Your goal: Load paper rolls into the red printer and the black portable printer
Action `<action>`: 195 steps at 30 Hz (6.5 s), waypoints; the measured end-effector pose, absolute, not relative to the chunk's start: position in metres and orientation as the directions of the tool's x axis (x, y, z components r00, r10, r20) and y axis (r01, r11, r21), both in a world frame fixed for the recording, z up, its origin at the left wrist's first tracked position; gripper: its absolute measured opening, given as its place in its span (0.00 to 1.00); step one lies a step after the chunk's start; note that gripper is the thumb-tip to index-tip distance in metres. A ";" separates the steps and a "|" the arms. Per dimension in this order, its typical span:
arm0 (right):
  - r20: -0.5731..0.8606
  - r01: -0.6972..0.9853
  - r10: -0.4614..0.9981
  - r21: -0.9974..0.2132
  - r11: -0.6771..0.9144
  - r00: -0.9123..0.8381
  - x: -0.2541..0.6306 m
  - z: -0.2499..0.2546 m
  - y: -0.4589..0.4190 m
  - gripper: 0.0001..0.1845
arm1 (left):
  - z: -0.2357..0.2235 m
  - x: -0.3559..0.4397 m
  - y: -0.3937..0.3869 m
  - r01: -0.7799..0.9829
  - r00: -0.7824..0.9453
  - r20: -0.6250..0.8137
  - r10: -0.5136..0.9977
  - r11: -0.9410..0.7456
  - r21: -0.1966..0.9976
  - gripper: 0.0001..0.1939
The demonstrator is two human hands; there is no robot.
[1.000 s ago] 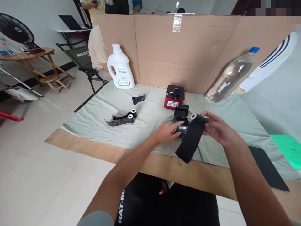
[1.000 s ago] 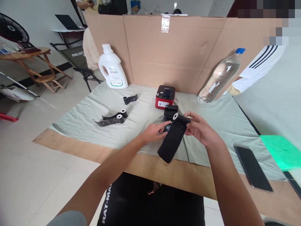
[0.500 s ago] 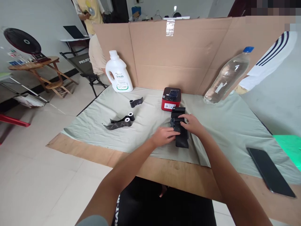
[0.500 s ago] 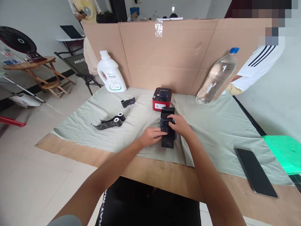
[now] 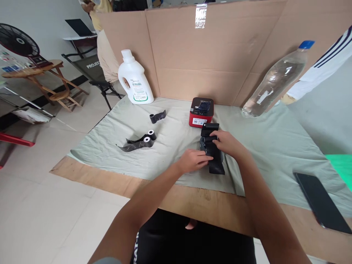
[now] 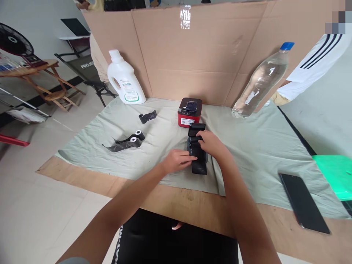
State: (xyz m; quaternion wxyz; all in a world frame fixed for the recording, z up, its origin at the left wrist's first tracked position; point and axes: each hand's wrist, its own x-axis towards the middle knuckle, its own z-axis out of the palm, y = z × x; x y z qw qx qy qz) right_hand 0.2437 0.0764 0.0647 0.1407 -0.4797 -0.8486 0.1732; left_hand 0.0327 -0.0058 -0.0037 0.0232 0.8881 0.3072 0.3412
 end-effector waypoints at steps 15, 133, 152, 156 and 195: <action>0.243 0.805 0.919 -0.447 0.391 -0.311 0.238 0.069 0.070 0.05 | -0.001 0.032 -0.008 0.521 0.573 0.596 0.563 -0.811 0.265 0.16; 0.607 0.652 0.794 -0.593 0.473 -0.024 0.225 0.005 -0.029 0.63 | 0.017 0.001 -0.025 0.590 0.223 0.820 0.526 -0.743 0.316 0.18; 0.661 0.705 0.746 -0.489 0.514 -0.085 0.222 0.014 -0.031 0.52 | 0.010 0.006 -0.020 0.418 0.147 0.702 0.697 -0.687 0.594 0.16; 0.675 0.689 0.731 -0.483 0.540 -0.100 0.224 0.014 -0.031 0.52 | 0.012 0.002 -0.020 0.410 0.183 0.753 0.632 -0.745 0.526 0.15; -0.396 0.888 0.809 -0.044 0.457 -0.435 0.172 0.132 0.090 0.12 | 0.012 -0.006 -0.020 0.450 0.193 0.849 0.493 -0.813 0.369 0.13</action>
